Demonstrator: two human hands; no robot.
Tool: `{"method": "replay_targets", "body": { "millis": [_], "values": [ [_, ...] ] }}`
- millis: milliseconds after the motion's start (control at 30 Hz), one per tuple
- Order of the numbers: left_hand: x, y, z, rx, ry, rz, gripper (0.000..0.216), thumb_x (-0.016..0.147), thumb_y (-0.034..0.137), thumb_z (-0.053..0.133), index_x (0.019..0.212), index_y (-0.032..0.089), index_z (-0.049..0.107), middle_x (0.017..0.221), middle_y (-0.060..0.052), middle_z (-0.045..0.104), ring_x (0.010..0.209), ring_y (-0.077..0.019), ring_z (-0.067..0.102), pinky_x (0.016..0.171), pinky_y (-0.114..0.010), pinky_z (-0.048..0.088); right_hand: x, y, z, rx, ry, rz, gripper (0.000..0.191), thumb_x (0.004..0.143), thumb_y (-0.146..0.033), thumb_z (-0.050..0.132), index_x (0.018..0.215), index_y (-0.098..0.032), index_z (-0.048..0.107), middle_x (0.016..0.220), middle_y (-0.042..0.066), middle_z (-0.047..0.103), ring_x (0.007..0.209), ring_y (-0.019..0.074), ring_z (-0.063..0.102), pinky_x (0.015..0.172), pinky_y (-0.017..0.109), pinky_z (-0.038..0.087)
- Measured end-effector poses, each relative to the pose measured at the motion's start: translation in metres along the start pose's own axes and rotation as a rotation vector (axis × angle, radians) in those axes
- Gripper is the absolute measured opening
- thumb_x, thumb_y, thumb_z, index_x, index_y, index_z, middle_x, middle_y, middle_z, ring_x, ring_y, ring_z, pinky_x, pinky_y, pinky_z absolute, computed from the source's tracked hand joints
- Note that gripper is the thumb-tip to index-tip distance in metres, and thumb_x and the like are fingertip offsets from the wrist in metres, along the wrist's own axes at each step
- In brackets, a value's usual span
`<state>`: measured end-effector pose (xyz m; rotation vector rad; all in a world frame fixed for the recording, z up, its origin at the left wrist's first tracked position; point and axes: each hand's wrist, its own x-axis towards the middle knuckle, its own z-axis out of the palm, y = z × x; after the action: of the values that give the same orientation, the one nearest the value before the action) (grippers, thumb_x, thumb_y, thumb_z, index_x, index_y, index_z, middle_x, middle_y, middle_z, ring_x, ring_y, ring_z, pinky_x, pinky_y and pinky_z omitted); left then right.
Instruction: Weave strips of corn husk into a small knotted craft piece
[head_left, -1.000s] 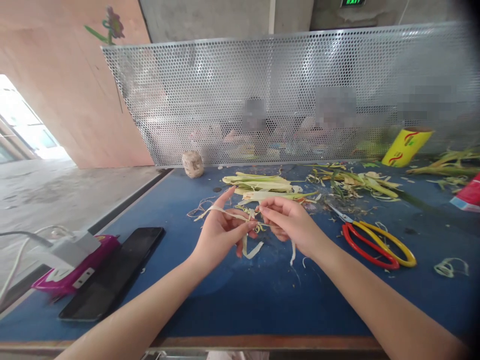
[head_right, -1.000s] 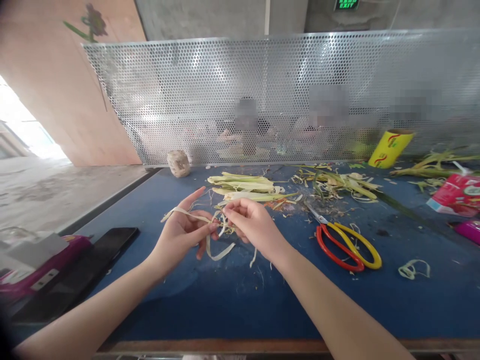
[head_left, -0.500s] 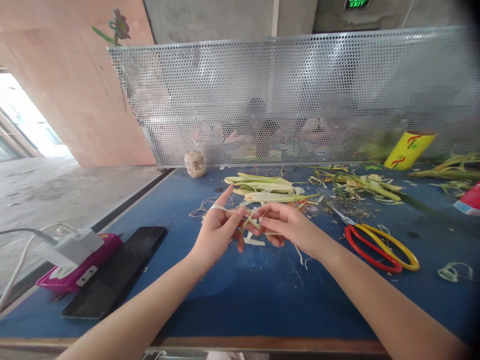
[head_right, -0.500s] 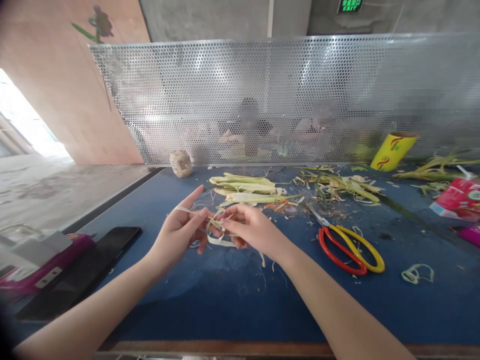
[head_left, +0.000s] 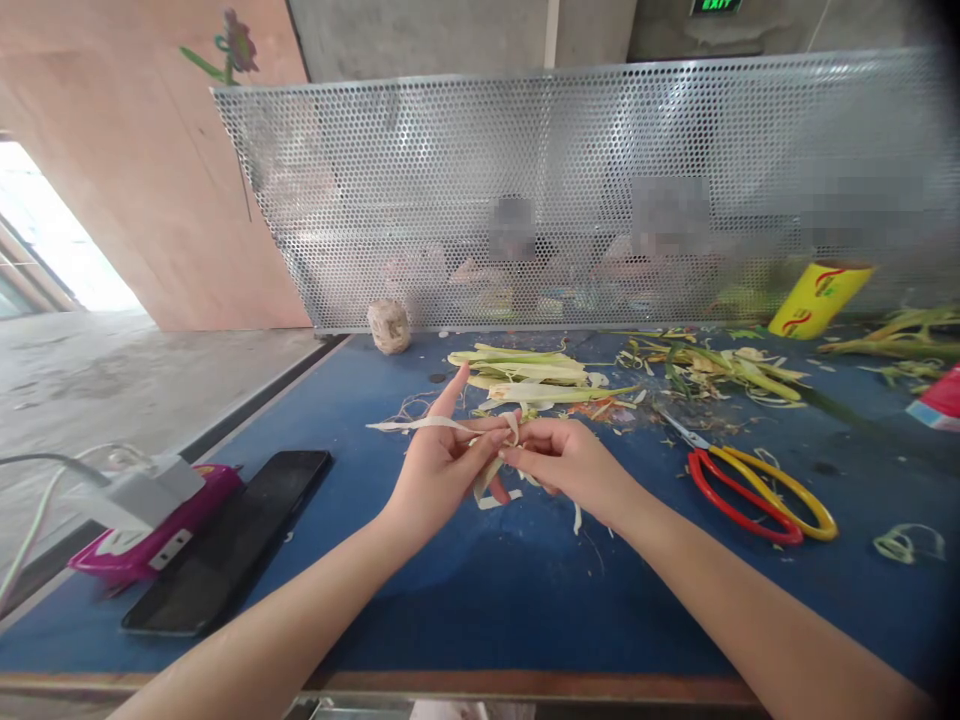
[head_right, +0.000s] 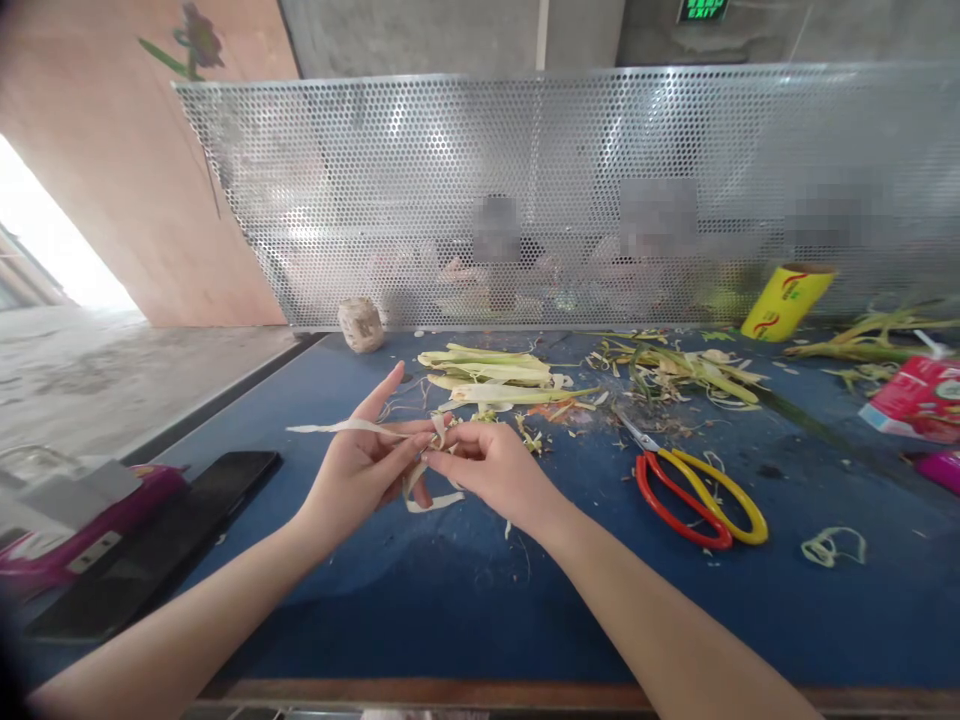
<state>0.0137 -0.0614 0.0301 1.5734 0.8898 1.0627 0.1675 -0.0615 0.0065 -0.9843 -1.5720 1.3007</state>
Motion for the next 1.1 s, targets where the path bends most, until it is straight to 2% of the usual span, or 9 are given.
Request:
{"method": "replay_targets", "body": {
  "millis": [67, 100, 233, 367, 500, 600, 700, 967, 1100],
  "values": [
    [0.001, -0.002, 0.0, -0.068, 0.0, -0.018, 0.085, 0.076, 0.026, 0.06, 0.14, 0.028, 0.005, 0.109, -0.015, 0.062, 0.04, -0.0101, 0.059, 0.027, -0.017, 0.035, 0.0, -0.003, -0.002, -0.044, 0.032, -0.031, 0.017, 0.076, -0.033, 0.059, 0.078, -0.016, 0.061, 0.047, -0.007, 0.037, 0.041, 0.0044, 0.029, 0.039, 0.018, 0.023],
    [0.001, -0.002, -0.001, -0.094, -0.006, -0.028, 0.089, 0.074, 0.024, 0.061, 0.14, 0.028, 0.002, 0.114, -0.017, 0.06, 0.043, -0.0113, 0.061, 0.027, -0.017, 0.035, -0.001, -0.004, -0.003, -0.065, 0.048, -0.042, 0.017, 0.076, -0.033, 0.058, 0.079, -0.016, 0.061, 0.047, -0.008, 0.036, 0.041, 0.0045, 0.029, 0.038, 0.018, 0.023],
    [0.004, -0.004, -0.004, -0.195, -0.073, -0.064, 0.1, 0.066, 0.013, 0.068, 0.139, 0.028, 0.001, 0.127, -0.02, 0.048, 0.057, -0.0161, 0.066, 0.031, -0.017, 0.042, -0.001, -0.007, -0.01, -0.123, 0.066, -0.053, 0.02, 0.078, -0.036, 0.056, 0.079, -0.017, 0.06, 0.046, -0.008, 0.034, 0.04, 0.0047, 0.028, 0.038, 0.019, 0.022],
    [0.003, -0.004, -0.006, -0.222, -0.112, -0.083, 0.101, 0.064, 0.009, 0.068, 0.138, 0.03, 0.002, 0.131, -0.021, 0.043, 0.059, -0.0177, 0.067, 0.032, -0.017, 0.043, 0.0, -0.006, -0.014, -0.126, 0.045, -0.041, 0.02, 0.08, -0.036, 0.053, 0.077, -0.017, 0.058, 0.046, -0.008, 0.033, 0.04, 0.0046, 0.028, 0.038, 0.019, 0.023],
    [0.002, -0.002, -0.005, -0.215, -0.106, -0.089, 0.101, 0.065, 0.011, 0.069, 0.139, 0.029, 0.001, 0.125, -0.02, 0.05, 0.057, -0.0176, 0.067, 0.031, -0.016, 0.041, 0.0, -0.007, -0.014, -0.097, 0.041, -0.023, 0.02, 0.081, -0.036, 0.052, 0.076, -0.017, 0.056, 0.047, -0.009, 0.031, 0.04, 0.0044, 0.026, 0.037, 0.018, 0.021],
    [0.002, 0.0, -0.004, -0.188, -0.049, -0.092, 0.092, 0.072, 0.02, 0.065, 0.139, 0.021, 0.002, 0.109, -0.019, 0.062, 0.048, -0.0146, 0.064, 0.028, -0.016, 0.038, -0.001, -0.009, -0.015, -0.12, 0.026, -0.015, 0.021, 0.08, -0.037, 0.053, 0.077, -0.017, 0.057, 0.046, -0.009, 0.03, 0.04, 0.0046, 0.026, 0.037, 0.018, 0.021],
    [0.002, 0.002, -0.005, -0.167, 0.02, -0.085, 0.082, 0.077, 0.025, 0.059, 0.139, 0.017, 0.006, 0.097, -0.016, 0.068, 0.043, -0.0125, 0.062, 0.027, -0.015, 0.037, -0.001, -0.009, -0.014, -0.129, 0.018, -0.009, 0.02, 0.08, -0.037, 0.054, 0.077, -0.017, 0.057, 0.046, -0.009, 0.031, 0.039, 0.0043, 0.027, 0.037, 0.018, 0.021],
    [0.0, 0.004, -0.002, -0.084, 0.143, -0.038, 0.074, 0.078, 0.029, 0.057, 0.139, 0.023, 0.014, 0.098, -0.012, 0.068, 0.042, -0.0091, 0.059, 0.027, -0.014, 0.035, 0.0, -0.003, -0.015, -0.002, 0.058, 0.004, 0.027, 0.076, -0.037, 0.059, 0.06, -0.016, 0.05, 0.05, -0.006, 0.044, 0.038, 0.0026, 0.03, 0.036, 0.018, 0.02],
    [0.001, 0.0, -0.002, -0.161, 0.086, -0.099, 0.084, 0.074, 0.022, 0.063, 0.139, 0.022, 0.009, 0.103, -0.015, 0.066, 0.048, -0.0127, 0.063, 0.029, -0.016, 0.039, 0.001, -0.004, -0.017, 0.117, 0.027, -0.001, 0.025, 0.08, -0.038, 0.053, 0.068, -0.016, 0.056, 0.055, -0.004, 0.049, 0.034, 0.0009, 0.028, 0.035, 0.018, 0.017]
  ]
}}
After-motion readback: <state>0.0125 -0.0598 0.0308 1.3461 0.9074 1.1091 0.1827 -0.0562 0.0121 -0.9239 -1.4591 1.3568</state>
